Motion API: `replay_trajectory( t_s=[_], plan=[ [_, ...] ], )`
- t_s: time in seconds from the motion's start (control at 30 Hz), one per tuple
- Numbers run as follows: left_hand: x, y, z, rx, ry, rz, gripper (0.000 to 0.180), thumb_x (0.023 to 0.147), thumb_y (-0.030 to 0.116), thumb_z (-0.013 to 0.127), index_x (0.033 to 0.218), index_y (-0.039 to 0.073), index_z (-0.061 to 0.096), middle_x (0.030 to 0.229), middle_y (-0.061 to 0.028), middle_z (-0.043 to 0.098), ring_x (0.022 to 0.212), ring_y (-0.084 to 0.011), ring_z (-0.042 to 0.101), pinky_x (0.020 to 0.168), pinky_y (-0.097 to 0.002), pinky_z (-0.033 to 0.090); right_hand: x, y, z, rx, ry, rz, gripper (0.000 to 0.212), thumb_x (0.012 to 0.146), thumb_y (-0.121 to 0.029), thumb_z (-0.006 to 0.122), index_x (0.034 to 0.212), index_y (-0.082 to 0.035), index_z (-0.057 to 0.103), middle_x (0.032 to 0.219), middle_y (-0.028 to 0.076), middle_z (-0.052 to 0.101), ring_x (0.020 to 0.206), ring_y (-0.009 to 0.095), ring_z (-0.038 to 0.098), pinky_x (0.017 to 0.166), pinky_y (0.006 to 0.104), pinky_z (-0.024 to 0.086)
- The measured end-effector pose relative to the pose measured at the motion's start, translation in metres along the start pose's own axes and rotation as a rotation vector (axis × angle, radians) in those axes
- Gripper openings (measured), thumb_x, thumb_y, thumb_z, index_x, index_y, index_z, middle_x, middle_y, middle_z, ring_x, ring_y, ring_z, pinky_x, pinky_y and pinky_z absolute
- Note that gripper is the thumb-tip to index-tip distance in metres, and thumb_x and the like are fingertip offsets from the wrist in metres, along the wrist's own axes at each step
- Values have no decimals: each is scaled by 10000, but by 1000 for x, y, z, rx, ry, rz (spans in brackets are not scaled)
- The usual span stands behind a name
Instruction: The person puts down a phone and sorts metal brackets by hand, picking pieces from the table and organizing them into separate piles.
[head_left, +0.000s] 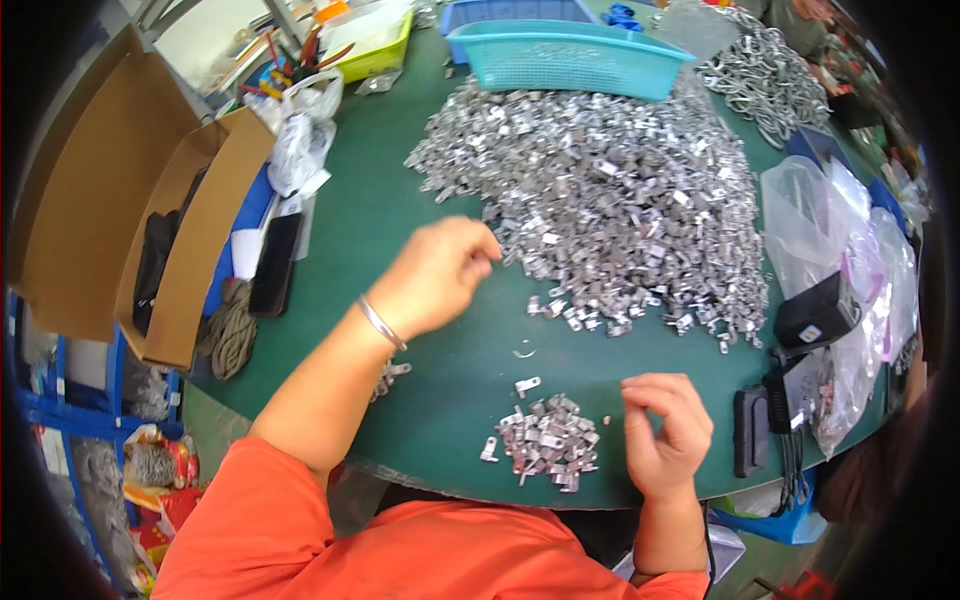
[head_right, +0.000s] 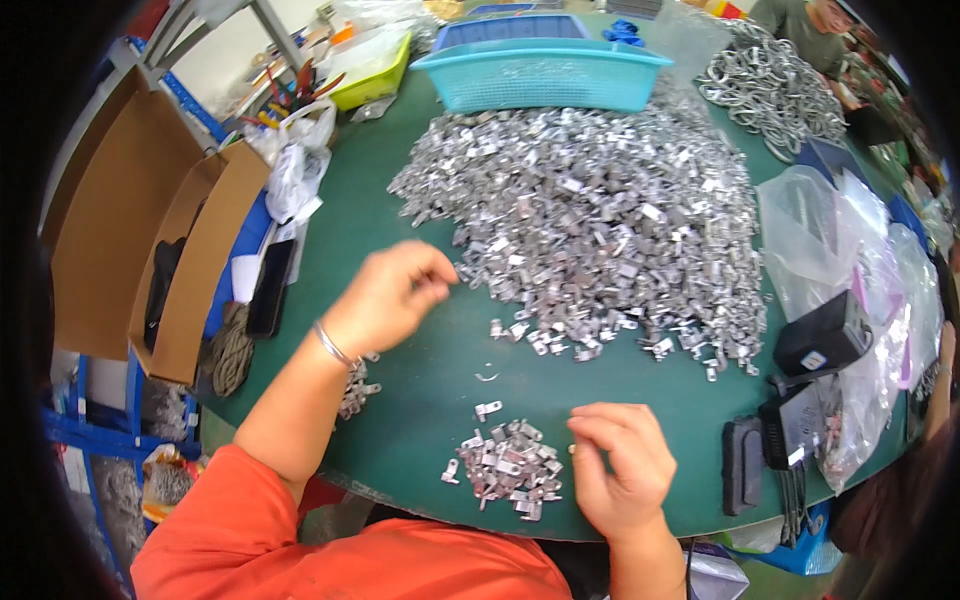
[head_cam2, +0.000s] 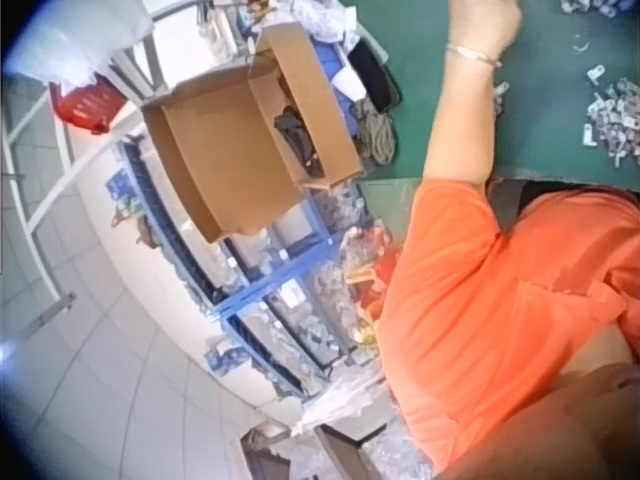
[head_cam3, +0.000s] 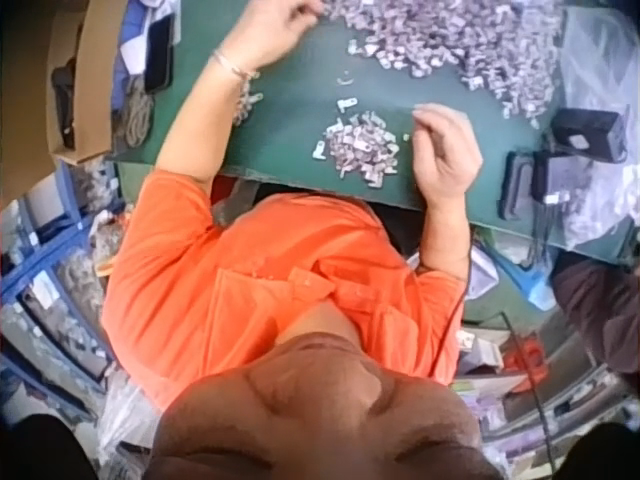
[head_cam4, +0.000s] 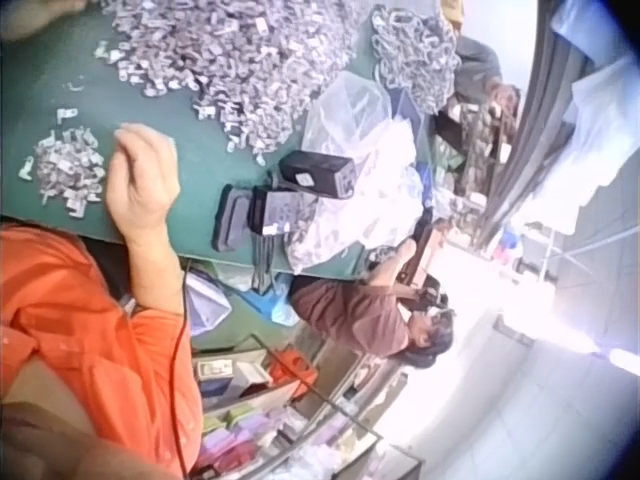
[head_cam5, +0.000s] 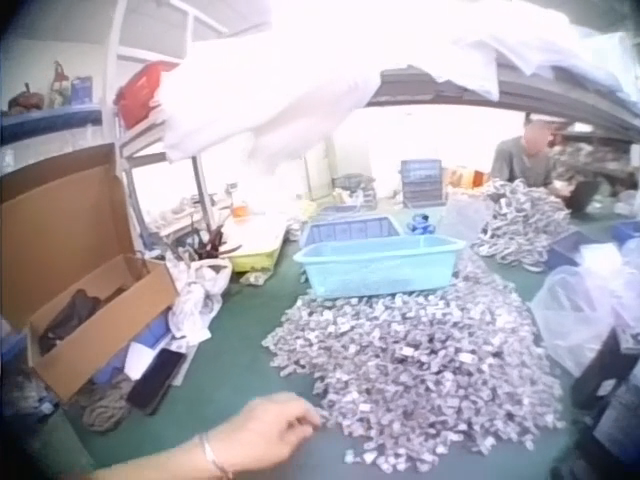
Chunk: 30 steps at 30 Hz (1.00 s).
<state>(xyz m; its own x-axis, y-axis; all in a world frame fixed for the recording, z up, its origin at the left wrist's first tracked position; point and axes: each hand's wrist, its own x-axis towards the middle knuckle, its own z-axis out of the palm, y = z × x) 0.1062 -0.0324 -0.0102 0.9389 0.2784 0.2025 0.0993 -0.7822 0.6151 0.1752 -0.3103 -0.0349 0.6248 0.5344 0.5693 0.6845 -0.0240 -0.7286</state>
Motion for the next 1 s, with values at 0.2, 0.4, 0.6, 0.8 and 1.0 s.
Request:
replay_trajectory(
  t_s=[0.2,0.4,0.6,0.8,1.0],
  plan=[
    [-26,-44,-67,136,-282,-28,84,789,12,684,869,20,659,833,-80,604,758,-186,603,687,-283,487,-1,-3,-3,0,26,-2,203,690,141,636,838,1,650,854,135,663,754,257,630,669,315,503],
    [-43,-45,-63,88,-604,-170,46,745,25,709,777,27,676,791,-81,616,742,-223,627,676,-325,497,3,4,1,-4,3,-1,222,689,143,636,852,-8,649,847,126,664,752,250,632,667,307,504],
    [10,-21,-15,78,-192,48,210,772,65,713,955,35,615,905,-132,578,795,-290,615,708,-352,499,5,-1,-6,-65,14,-7,221,677,125,655,836,-29,660,850,114,673,773,249,650,677,310,522],
    [32,-18,31,262,-153,15,172,741,95,712,799,43,559,874,-168,575,857,-380,577,731,-446,466,-3,1,-3,-60,17,37,155,718,63,672,835,-37,687,866,99,696,793,242,666,707,315,531],
    [14,-1,25,95,-337,94,158,728,115,763,809,32,656,791,-147,642,744,-323,634,666,-387,505,-8,-3,-1,36,-12,14,194,727,67,661,893,-29,687,923,99,688,804,241,656,708,316,529]
  ],
)
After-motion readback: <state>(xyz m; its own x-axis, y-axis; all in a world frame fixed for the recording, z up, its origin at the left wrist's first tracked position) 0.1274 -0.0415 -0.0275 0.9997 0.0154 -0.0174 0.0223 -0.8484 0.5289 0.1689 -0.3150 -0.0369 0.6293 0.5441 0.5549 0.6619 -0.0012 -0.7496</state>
